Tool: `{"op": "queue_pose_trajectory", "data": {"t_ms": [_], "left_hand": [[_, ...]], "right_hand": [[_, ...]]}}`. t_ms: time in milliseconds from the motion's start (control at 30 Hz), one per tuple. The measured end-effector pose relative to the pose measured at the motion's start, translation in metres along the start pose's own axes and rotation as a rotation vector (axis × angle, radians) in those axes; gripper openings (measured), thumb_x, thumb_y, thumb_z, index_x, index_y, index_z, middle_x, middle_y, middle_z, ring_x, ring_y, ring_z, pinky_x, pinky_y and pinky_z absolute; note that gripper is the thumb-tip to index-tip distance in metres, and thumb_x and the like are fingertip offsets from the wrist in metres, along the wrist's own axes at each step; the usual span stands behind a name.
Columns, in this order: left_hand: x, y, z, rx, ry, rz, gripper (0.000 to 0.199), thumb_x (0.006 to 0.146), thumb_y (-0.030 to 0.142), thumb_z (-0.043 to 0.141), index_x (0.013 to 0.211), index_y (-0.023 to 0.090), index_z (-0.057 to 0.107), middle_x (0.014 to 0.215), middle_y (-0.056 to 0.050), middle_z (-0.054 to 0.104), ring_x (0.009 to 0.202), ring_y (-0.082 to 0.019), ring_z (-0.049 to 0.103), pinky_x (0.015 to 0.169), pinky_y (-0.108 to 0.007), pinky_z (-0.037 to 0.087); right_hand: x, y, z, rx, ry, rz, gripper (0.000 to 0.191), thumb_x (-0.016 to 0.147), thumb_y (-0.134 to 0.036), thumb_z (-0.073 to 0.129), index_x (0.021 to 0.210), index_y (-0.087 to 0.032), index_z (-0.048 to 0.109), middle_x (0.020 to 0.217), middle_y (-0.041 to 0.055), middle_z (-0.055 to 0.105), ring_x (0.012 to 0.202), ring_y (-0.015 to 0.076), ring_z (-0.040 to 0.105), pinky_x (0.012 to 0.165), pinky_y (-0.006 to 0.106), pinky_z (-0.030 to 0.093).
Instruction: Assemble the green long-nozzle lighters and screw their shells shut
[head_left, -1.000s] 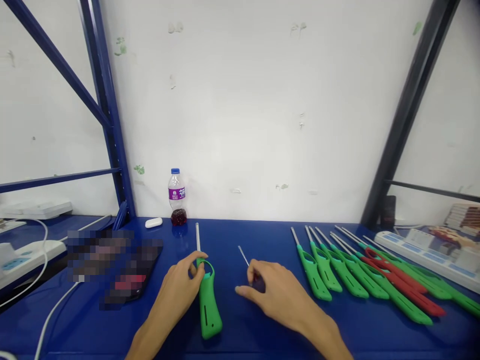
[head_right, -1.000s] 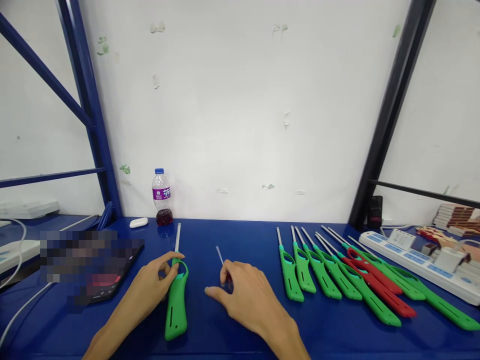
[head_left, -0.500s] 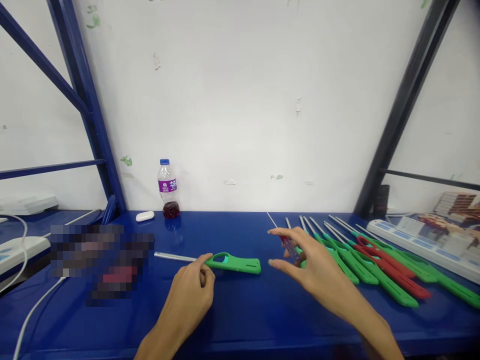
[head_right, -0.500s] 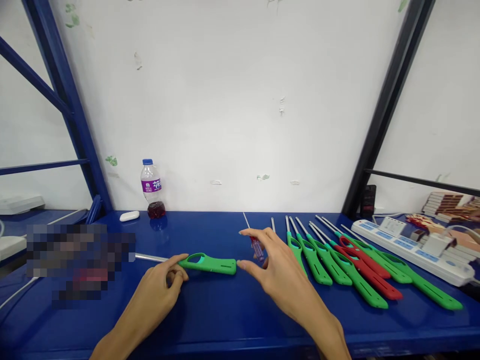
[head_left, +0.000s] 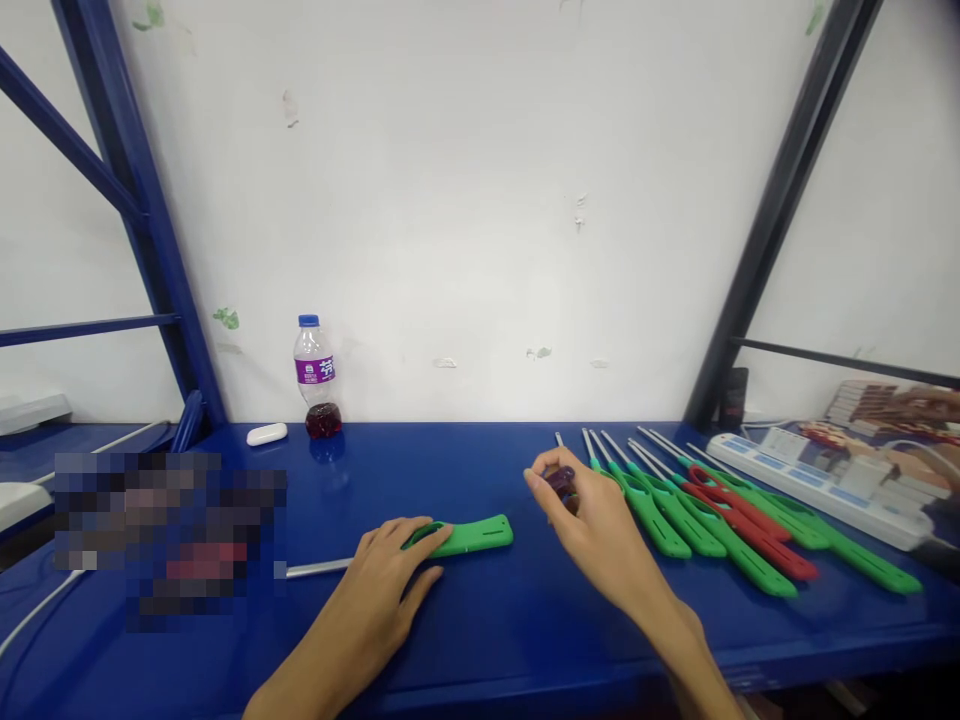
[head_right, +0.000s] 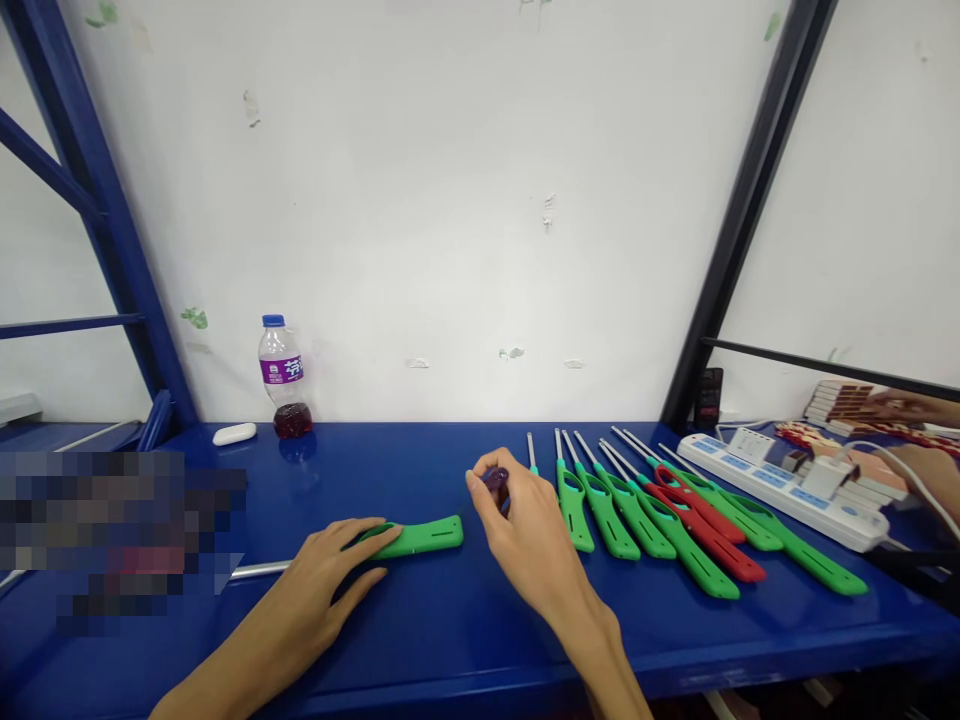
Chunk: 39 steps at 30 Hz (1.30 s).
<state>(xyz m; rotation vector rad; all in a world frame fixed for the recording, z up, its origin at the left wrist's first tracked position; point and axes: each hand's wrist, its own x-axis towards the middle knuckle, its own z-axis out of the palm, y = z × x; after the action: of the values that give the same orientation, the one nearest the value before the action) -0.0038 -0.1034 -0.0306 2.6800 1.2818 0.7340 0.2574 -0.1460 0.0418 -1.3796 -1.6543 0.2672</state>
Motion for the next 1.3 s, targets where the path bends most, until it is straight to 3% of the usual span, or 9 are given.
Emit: {"op": "queue_pose_trajectory", "data": {"t_ms": [133,367,800,967,1100,1300], "left_hand": [[0.004,-0.002,0.004,-0.088,-0.011,0.027,0.036,0.103,0.021,0.054,0.132,0.032,0.071,0.129,-0.005,0.072,0.116,-0.028,0.067,0.104,-0.049,0.056],[0.006,-0.001,0.004,-0.159,-0.01,0.034,0.038,0.1,0.019,0.055,0.132,0.033,0.072,0.13,-0.005,0.072,0.116,-0.027,0.069,0.111,-0.054,0.051],[0.005,-0.001,0.003,-0.167,-0.027,-0.009,0.035,0.102,0.023,0.055,0.13,0.033,0.073,0.132,-0.003,0.073,0.118,-0.027,0.066,0.108,-0.049,0.053],[0.005,0.001,0.002,-0.169,-0.028,-0.011,0.036,0.103,0.024,0.053,0.133,0.032,0.071,0.136,-0.003,0.072,0.123,-0.028,0.066,0.119,-0.058,0.04],[0.004,0.003,0.002,-0.17,-0.003,0.014,0.035,0.102,0.02,0.054,0.13,0.03,0.073,0.133,-0.004,0.074,0.119,-0.026,0.068,0.117,-0.054,0.045],[0.002,0.004,0.002,-0.168,-0.003,0.0,0.035,0.102,0.018,0.056,0.131,0.028,0.072,0.135,-0.004,0.073,0.124,-0.028,0.067,0.12,-0.059,0.04]], "right_hand": [[0.0,0.005,0.002,-0.013,0.028,0.032,0.02,0.104,-0.045,0.052,0.11,-0.026,0.049,0.061,-0.008,0.053,0.053,0.0184,0.054,0.055,0.029,0.036],[0.004,0.012,0.003,-0.242,0.017,-0.007,0.009,0.104,-0.032,0.044,0.109,-0.025,0.046,0.067,-0.0038,0.063,0.057,0.0215,0.063,0.056,0.029,0.034],[0.003,0.014,0.001,-0.457,0.045,-0.086,0.015,0.105,-0.026,0.036,0.114,-0.023,0.048,0.061,-0.0052,0.057,0.053,0.0214,0.063,0.055,0.03,0.03],[0.001,0.009,0.007,-0.494,0.029,-0.185,0.018,0.106,-0.023,0.036,0.118,-0.023,0.049,0.078,-0.0002,0.067,0.056,0.0201,0.064,0.055,0.031,0.033],[0.0,0.008,0.016,-0.504,0.009,-0.28,0.025,0.109,-0.024,0.032,0.128,-0.024,0.048,0.102,0.006,0.07,0.064,0.0198,0.066,0.055,0.031,0.036],[0.002,0.012,0.025,-0.312,0.007,-0.234,0.037,0.11,-0.03,0.036,0.147,-0.028,0.038,0.102,0.0045,0.064,0.072,0.021,0.067,0.066,0.033,0.05]]}}
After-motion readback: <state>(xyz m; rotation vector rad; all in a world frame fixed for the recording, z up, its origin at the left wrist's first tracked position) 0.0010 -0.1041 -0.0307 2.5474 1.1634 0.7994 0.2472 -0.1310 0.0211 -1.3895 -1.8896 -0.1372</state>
